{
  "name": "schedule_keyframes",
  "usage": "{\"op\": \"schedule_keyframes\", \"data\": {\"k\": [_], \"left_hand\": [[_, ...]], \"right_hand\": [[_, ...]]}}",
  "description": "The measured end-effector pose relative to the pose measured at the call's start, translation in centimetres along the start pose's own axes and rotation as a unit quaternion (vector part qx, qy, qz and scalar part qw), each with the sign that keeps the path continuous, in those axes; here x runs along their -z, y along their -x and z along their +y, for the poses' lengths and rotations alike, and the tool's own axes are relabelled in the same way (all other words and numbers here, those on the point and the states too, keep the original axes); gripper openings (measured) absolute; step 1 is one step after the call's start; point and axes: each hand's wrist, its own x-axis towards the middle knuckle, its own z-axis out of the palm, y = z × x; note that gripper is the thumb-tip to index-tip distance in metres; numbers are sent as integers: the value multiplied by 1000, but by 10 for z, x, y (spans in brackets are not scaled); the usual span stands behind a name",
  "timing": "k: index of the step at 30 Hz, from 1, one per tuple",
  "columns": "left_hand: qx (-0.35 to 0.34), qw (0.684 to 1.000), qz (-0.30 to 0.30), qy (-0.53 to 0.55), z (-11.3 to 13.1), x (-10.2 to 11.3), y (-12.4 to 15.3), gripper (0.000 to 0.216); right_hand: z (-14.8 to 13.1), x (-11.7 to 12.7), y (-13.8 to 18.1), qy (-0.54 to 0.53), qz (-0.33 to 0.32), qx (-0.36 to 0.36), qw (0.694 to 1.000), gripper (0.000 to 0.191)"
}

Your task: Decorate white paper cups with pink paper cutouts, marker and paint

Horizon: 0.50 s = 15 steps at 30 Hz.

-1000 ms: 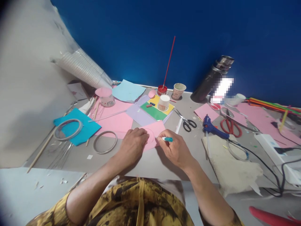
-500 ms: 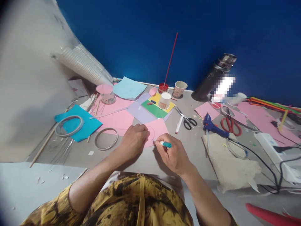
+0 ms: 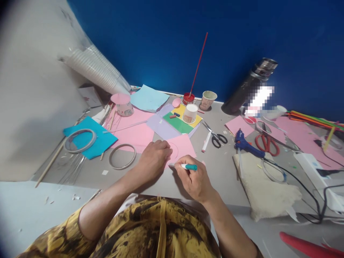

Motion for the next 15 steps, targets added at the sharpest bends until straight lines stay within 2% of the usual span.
{"op": "schedule_keyframes", "data": {"k": [9,15], "left_hand": [[-1,1000,2,4,1,1,1,18],[5,1000,-1,6,0,0,0,18]], "right_hand": [[12,10,-3,43,48,-52,997,22],[7,5,-5,-3,26,-49,998,23]]}}
